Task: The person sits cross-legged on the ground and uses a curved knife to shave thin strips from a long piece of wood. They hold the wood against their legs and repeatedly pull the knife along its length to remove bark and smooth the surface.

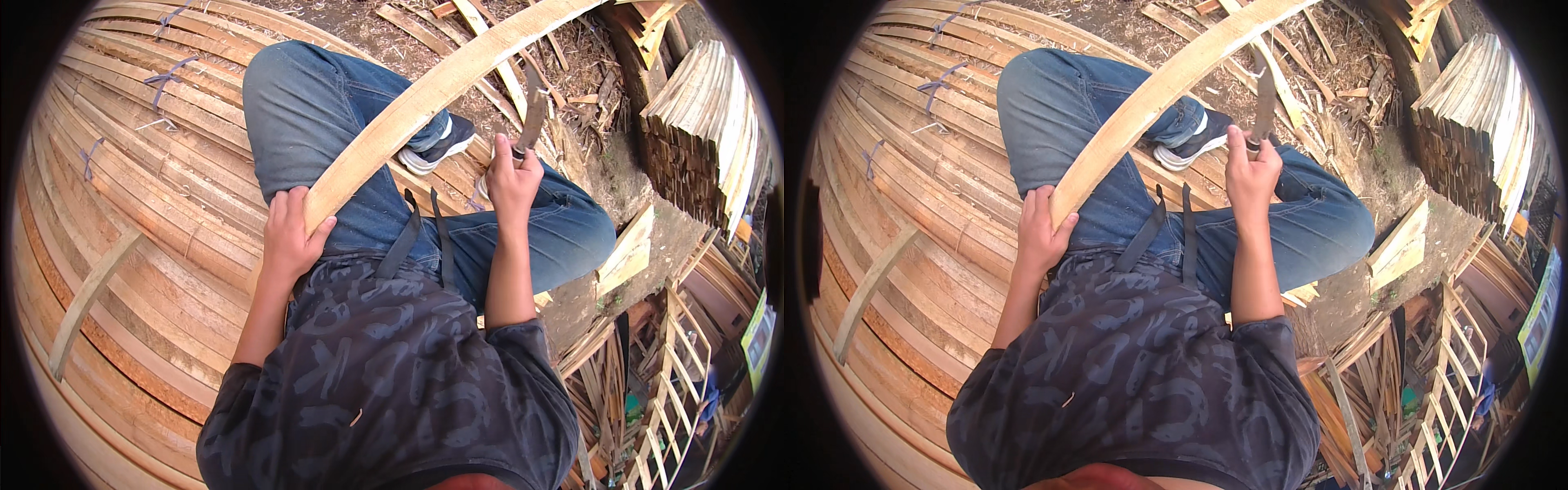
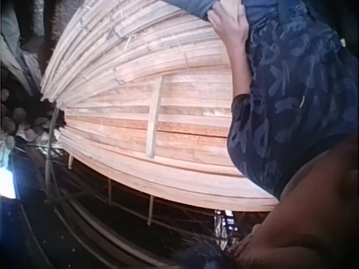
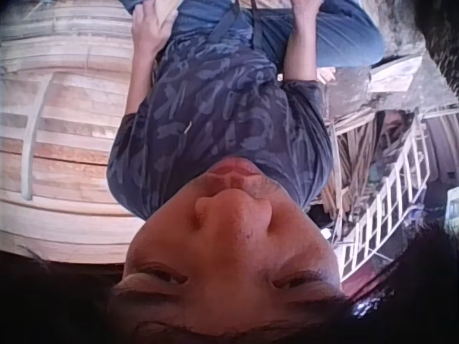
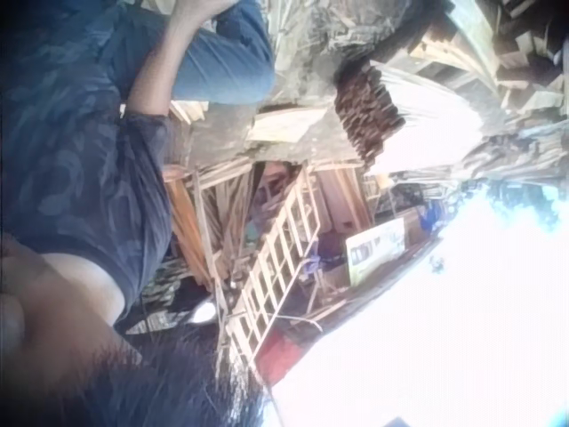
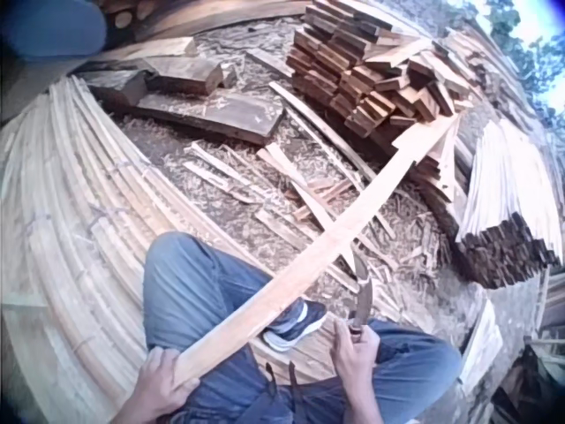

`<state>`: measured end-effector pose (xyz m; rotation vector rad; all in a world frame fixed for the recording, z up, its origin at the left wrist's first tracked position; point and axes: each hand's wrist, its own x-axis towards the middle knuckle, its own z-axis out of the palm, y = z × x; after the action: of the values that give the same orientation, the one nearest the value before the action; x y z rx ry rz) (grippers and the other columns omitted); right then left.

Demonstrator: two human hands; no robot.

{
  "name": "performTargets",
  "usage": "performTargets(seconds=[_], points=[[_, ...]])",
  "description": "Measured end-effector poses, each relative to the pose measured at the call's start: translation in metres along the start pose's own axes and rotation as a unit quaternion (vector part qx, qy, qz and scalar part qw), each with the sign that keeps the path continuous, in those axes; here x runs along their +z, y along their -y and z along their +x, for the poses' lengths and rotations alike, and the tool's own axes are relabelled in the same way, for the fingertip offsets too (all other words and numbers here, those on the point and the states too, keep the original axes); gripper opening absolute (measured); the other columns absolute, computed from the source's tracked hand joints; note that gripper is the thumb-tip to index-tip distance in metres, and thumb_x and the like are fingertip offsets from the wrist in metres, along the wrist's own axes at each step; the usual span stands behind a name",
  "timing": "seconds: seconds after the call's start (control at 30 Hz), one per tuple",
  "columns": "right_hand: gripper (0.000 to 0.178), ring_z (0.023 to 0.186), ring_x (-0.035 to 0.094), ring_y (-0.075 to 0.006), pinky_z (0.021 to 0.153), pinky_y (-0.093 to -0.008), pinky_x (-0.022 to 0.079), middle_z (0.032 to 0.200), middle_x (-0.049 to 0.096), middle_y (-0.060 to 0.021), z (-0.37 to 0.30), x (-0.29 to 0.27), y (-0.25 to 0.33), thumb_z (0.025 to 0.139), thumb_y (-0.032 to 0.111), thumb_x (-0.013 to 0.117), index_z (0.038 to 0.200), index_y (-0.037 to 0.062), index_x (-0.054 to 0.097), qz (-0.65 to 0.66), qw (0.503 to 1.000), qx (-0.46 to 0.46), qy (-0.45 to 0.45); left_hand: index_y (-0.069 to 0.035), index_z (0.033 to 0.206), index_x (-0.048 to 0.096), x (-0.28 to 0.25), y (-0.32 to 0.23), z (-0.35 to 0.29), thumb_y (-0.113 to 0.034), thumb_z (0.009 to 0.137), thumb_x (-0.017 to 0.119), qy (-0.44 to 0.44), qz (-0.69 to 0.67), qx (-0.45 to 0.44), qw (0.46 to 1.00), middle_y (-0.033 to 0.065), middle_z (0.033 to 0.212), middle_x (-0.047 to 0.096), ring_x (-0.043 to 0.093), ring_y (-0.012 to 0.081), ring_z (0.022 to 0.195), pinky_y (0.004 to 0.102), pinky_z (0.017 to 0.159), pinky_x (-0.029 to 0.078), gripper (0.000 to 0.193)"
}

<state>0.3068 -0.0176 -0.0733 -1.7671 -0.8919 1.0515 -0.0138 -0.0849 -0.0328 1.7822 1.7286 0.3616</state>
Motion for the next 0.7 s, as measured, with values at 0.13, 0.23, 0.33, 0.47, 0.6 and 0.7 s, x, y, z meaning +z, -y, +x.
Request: performTargets(seconds=[0.13,0.23,0.33,0.47,0.6,0.7], points=[[0.018,0.039,0.033,-0.0056,0.034,-0.0232,0.031,0.053,0.035,0.0039,0.008,-0.036,0.026,0.100,0.020,0.057,0.090,0.0078,0.049,0.224,0.950,0.155,0.154,-0.003,0.117,0.050,-0.002,0.003,0.000,-0.030,0.083,0.070,0.008,-0.007,-0.003,1.000,0.0197,0.097,0.049,0.051,0.0409,0.092,0.0476,0.078,0.043,0.048],[0.026,0.037,0.033,-0.0057,0.033,-0.0225,0.028,0.051,0.035,0.0035,-0.004,-0.039,0.027,0.100,0.024,0.058,0.082,0.0096,0.047,0.250,0.850,0.257,0.385,-0.003,0.117,0.050,-0.002,0.001,0.001,-0.030,0.083,0.070,0.011,0.000,-0.012,1.000,0.0199,0.097,0.050,0.051,0.0410,0.092,0.0475,0.079,0.043,0.048],[0.030,0.038,0.033,-0.0052,0.033,-0.0225,0.027,0.051,0.035,0.0031,-0.017,-0.018,0.027,0.099,0.027,0.061,0.079,0.0101,0.047,0.200,0.765,0.354,0.499,-0.003,0.118,0.050,0.000,0.000,0.002,-0.030,0.083,0.070,0.016,0.004,-0.015,1.000,0.0201,0.097,0.050,0.051,0.0412,0.092,0.0472,0.079,0.043,0.048],[0.031,0.038,0.033,-0.0052,0.033,-0.0225,0.029,0.051,0.036,0.0037,-0.009,-0.003,0.019,0.099,0.029,0.060,0.077,0.0094,0.049,0.152,0.846,0.318,0.401,-0.003,0.118,0.050,0.000,0.000,0.003,-0.030,0.084,0.070,0.008,-0.014,-0.013,1.000,0.0201,0.097,0.050,0.051,0.0411,0.091,0.0468,0.079,0.043,0.048],[0.025,0.040,0.038,-0.0043,0.036,-0.0223,0.030,0.053,0.044,0.0043,-0.016,0.004,0.015,0.097,0.025,0.063,0.082,0.0065,0.058,0.098,0.900,0.259,0.337,-0.003,0.118,0.050,-0.003,-0.002,0.005,-0.030,0.084,0.070,0.018,-0.011,-0.022,1.000,0.0198,0.097,0.050,0.051,0.0408,0.091,0.0469,0.079,0.043,0.048],[0.025,0.044,0.038,-0.0010,0.041,-0.0223,0.026,0.056,0.051,0.0067,0.005,-0.006,-0.013,0.095,0.019,0.067,0.077,0.0039,0.060,-0.027,0.998,-0.039,-0.045,-0.003,0.118,0.050,-0.003,0.000,0.006,-0.031,0.084,0.070,0.023,-0.002,-0.014,1.000,0.0198,0.097,0.050,0.051,0.0408,0.091,0.0470,0.079,0.043,0.048]])
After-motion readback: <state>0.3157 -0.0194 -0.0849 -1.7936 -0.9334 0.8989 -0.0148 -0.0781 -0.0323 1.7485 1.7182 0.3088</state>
